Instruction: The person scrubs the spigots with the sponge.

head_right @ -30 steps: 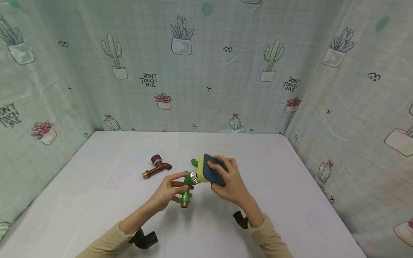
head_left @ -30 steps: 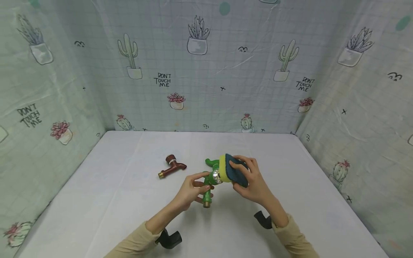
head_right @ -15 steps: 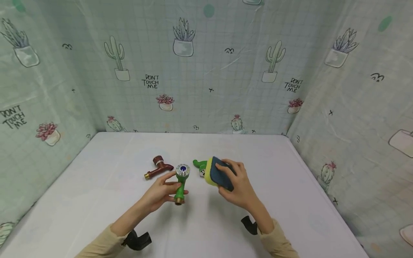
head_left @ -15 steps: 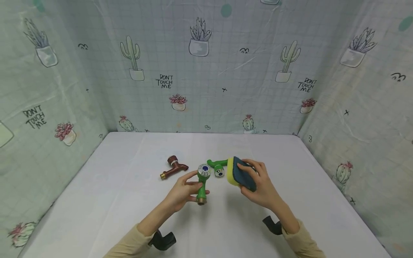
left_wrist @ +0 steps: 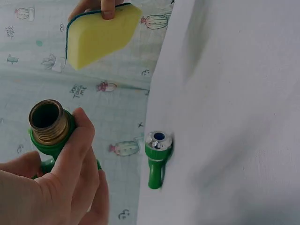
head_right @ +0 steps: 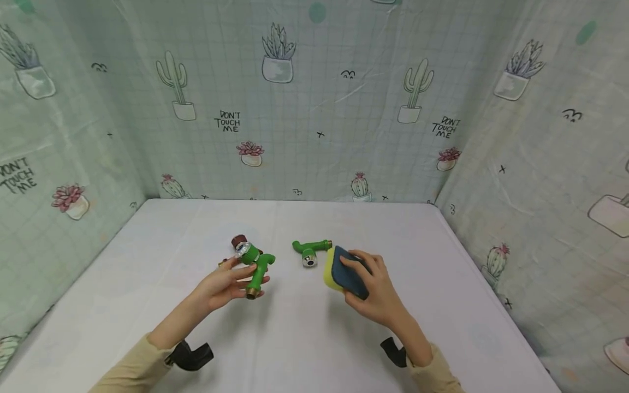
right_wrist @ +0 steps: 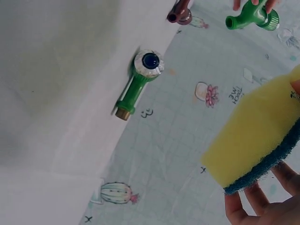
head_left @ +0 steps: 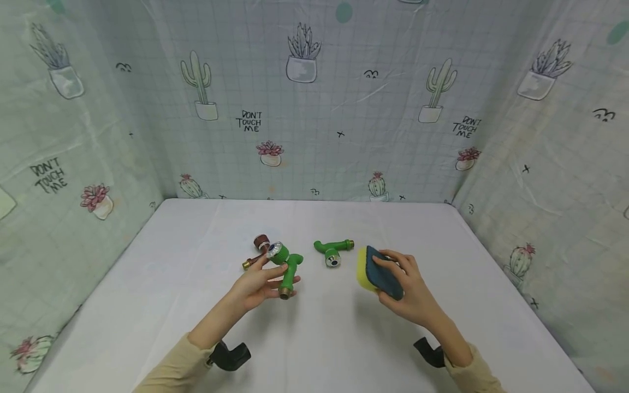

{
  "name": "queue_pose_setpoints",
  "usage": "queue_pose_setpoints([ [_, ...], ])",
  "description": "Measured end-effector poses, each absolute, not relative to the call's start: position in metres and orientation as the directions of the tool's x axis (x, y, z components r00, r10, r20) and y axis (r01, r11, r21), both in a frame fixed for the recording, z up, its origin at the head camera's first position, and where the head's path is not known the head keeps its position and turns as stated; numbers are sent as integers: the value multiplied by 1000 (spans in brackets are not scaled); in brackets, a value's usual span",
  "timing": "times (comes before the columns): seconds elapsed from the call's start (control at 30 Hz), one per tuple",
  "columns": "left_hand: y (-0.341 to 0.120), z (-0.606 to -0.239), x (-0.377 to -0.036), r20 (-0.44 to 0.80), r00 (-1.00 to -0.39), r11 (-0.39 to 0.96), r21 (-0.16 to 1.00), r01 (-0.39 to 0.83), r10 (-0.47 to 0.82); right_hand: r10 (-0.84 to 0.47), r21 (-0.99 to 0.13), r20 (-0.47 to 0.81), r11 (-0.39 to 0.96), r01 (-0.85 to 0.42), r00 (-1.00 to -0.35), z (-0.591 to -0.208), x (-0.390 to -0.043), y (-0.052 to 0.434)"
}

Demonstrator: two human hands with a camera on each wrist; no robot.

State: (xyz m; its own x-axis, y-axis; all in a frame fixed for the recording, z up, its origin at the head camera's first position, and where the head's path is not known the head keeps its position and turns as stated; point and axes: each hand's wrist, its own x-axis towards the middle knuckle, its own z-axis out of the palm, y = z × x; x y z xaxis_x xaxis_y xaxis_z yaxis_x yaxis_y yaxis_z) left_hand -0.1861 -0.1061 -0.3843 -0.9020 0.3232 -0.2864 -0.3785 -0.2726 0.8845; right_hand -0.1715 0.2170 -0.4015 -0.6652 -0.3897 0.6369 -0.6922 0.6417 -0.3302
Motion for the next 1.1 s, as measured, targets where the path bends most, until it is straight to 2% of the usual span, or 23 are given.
queue_pose_setpoints([
  [0.17, -121, -387, -194, -339, -866, -229, 869, -438, 369, -382, -338, 631, 647, -683, -675, -405, -170, 221],
  [0.33, -135, -395, -204, -366, -843, -111, 892, -438, 394, -383, -344, 622, 650, -677, -683, -409, -169, 223],
  [0.77, -144, -415, -239, -543, -781, 282, 836, -470, 308, -380, -372, 591, 654, -659, -711, -411, -168, 219],
  [1.1, -143, -423, -262, -600, -725, 436, 783, -444, 339, -392, -369, 603, 635, -679, -695, -414, -170, 218],
])
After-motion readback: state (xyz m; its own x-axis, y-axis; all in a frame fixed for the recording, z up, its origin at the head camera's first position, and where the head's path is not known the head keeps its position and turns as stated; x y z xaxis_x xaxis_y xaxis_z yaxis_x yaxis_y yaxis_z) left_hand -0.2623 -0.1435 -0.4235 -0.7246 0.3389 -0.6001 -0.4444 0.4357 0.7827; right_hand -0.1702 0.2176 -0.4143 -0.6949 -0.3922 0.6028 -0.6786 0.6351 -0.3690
